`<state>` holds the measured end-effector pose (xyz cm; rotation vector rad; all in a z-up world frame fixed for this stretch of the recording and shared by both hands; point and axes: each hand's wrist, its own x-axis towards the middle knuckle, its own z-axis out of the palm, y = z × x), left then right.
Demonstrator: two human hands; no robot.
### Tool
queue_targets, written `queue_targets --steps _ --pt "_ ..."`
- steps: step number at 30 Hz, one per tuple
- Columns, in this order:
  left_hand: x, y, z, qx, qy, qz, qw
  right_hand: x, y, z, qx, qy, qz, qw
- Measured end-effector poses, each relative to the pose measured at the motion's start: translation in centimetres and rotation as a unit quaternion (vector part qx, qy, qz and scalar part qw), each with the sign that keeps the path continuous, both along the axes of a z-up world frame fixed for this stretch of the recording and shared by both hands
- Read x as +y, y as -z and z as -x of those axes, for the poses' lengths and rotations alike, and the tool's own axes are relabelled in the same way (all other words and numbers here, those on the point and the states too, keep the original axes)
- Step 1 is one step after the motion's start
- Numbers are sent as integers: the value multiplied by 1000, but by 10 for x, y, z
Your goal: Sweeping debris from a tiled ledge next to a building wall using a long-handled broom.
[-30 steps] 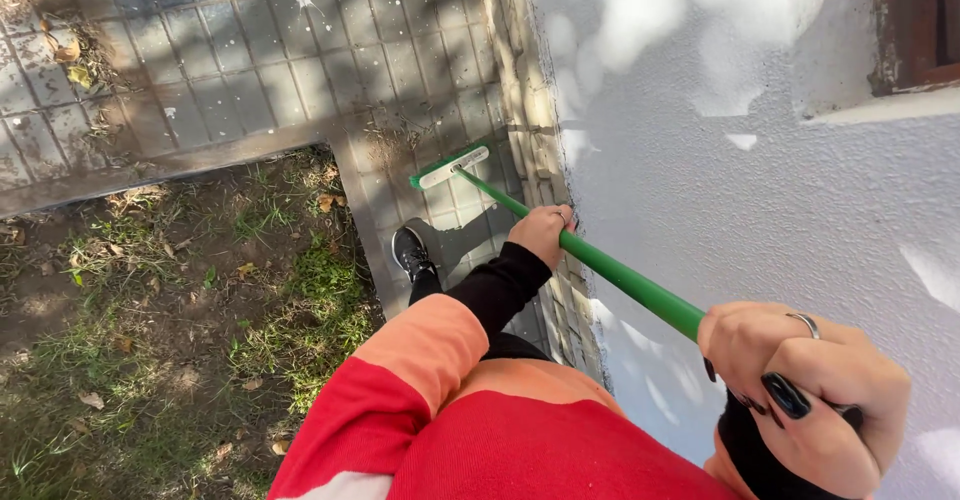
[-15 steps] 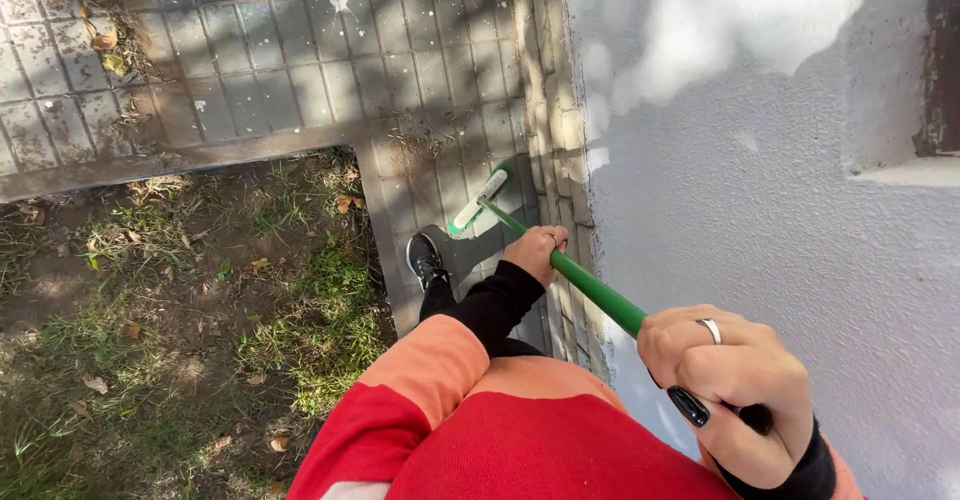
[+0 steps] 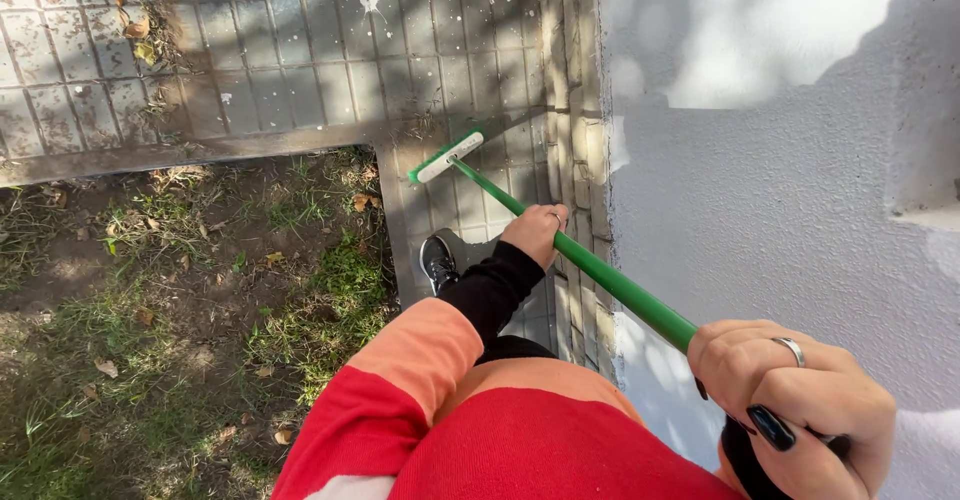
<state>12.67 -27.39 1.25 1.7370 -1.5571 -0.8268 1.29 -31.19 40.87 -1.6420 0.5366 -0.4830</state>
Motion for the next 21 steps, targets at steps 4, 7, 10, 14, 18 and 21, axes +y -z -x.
queue_targets --steps 4,7,10,14,18,21 --pt "22 -19 22 31 8 -20 999 7 -5 -2 37 22 -23 999" --pt "28 -13 24 70 9 -35 997 18 15 -4 -2 82 -47 995" --pt "23 -12 7 75 -3 -41 996 19 18 -19 -31 120 -60 990" --pt "11 -11 -32 39 -32 -31 998 10 22 -38 -78 30 -33 996" --pt "6 5 -65 -6 -59 -1 998 7 39 -42 -92 -13 24 995" --pt "3 7 -72 -14 -68 13 998 10 41 -39 -73 6 6 997"
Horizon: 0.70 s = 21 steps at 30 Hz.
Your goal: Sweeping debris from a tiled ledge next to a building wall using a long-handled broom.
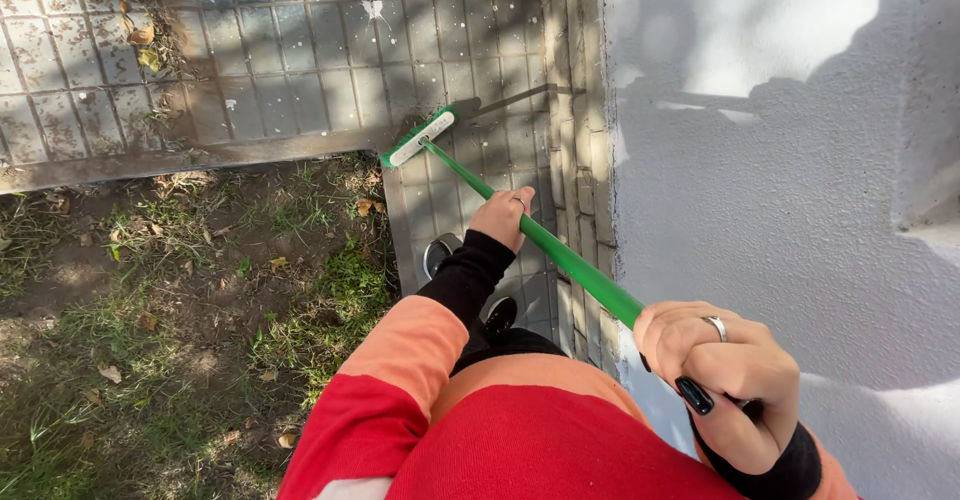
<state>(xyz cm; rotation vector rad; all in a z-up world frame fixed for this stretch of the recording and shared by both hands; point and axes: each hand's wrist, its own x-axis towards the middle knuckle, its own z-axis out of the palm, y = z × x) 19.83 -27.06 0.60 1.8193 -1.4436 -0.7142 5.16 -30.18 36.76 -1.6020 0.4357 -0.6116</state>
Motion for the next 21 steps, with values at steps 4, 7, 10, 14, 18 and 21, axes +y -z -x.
queue_targets --steps 4,7,10,14,18,21 --pt "8 -19 8 -6 -11 5 1000 -1 -20 -1 -16 -2 -13 1000" --pt "24 -37 16 9 -4 -25 1000 -1 -26 4 16 3 -29 999" --pt "34 -27 19 39 1 -55 998 0 -28 -15 36 2 -31 999" --pt "35 -24 -3 34 -3 -58 998 -4 -21 -27 40 -48 -25 998" --pt "17 2 -46 -15 -34 -12 999 -7 16 -24 24 -154 33 987" --pt "2 1 -66 -38 -38 -18 998 -11 17 -35 2 -136 58 989"
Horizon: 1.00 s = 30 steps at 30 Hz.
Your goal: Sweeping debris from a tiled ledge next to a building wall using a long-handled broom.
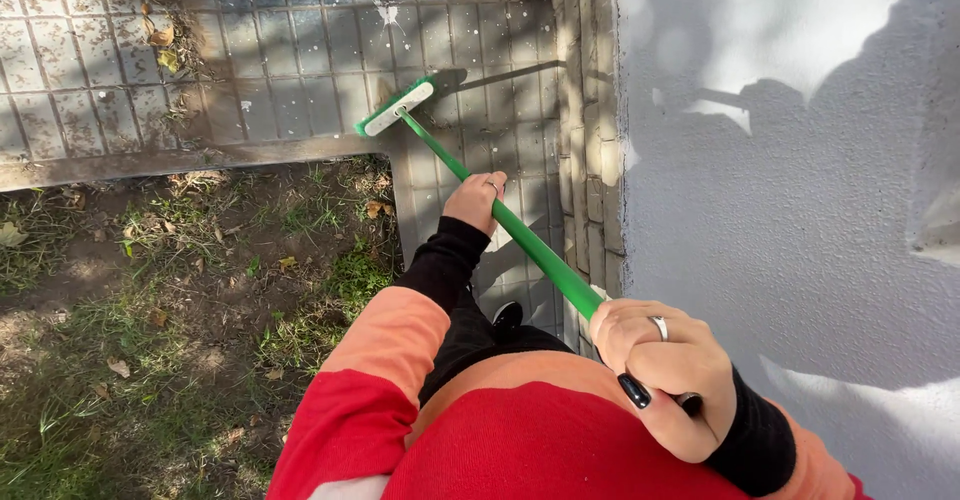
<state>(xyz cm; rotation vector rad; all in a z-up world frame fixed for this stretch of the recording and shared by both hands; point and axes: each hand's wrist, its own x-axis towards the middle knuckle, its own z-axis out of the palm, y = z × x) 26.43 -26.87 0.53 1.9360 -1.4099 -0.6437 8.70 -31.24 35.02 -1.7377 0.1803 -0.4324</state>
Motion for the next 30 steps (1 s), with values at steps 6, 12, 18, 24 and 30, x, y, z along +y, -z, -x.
queue_targets --steps 6,12,18,24,30 --pt "-15 -27 40 -3 -6 45 999 -3 -42 33 44 134 -86 986" --pt "-24 -51 113 101 143 -48 983 -19 -76 59 160 136 -75 975" --pt "-48 -21 166 145 203 -84 965 -16 -44 66 132 281 -106 945" --pt "-83 -1 148 90 164 -55 981 -49 -29 83 40 235 -82 968" --pt "-101 3 121 65 87 -28 994 -90 -23 77 18 132 -65 989"
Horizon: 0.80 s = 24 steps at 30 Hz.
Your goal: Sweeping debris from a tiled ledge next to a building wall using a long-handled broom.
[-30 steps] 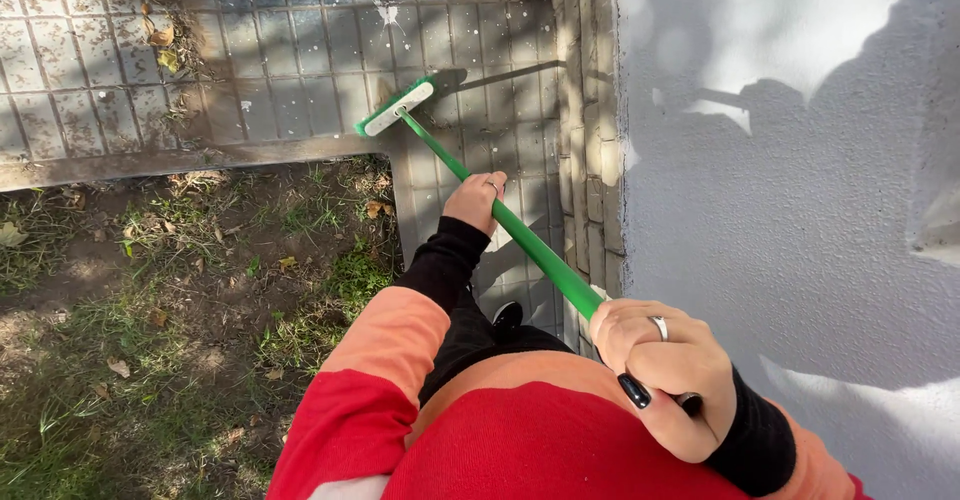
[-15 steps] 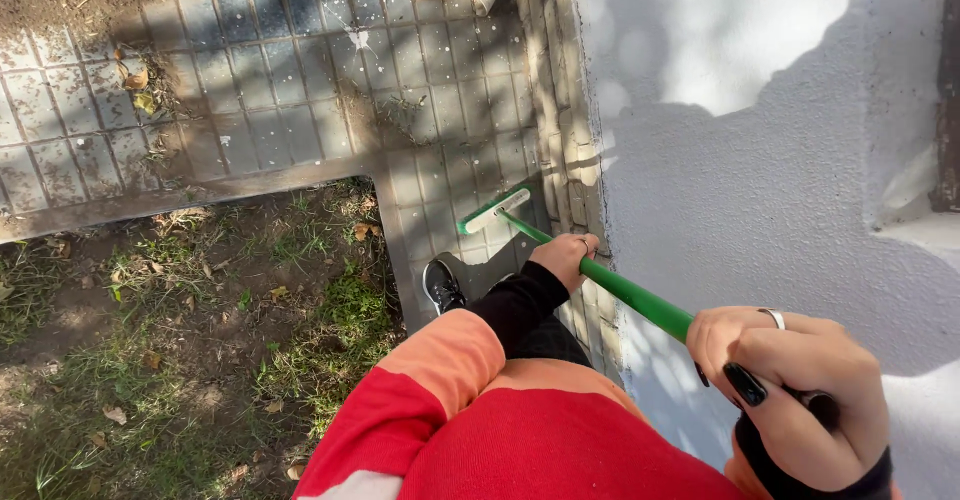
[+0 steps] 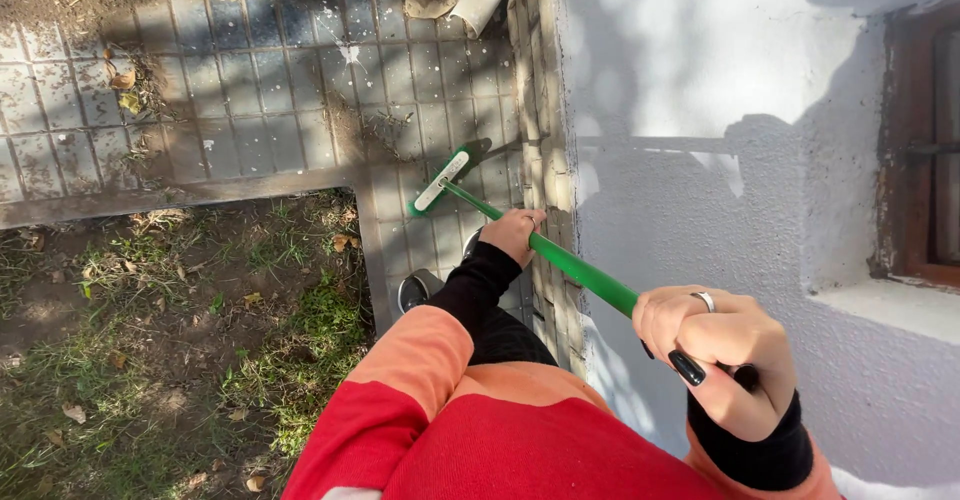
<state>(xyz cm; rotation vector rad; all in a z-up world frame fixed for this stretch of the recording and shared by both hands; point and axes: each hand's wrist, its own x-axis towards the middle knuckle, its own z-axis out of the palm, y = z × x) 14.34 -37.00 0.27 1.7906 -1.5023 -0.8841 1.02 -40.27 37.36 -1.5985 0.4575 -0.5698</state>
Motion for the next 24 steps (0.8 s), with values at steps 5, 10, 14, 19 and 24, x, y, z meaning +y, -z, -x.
queue_targets --steps 5,10,14,19,24 --pt "-22 8 -22 -69 -39 -23 997 -41 18 4 -22 -72 6 997" --pt "-45 -11 -33 -111 -142 81 980 -73 12 20 -44 -74 -5 996" --pt "-63 -65 -12 -87 -161 77 980 -105 -27 26 -54 -136 -9 989" --pt "-74 -64 37 4 -124 0 992 -122 -60 0 10 -290 50 956" --pt "-77 -20 57 106 -142 -44 983 -126 -11 -26 75 -354 79 929"
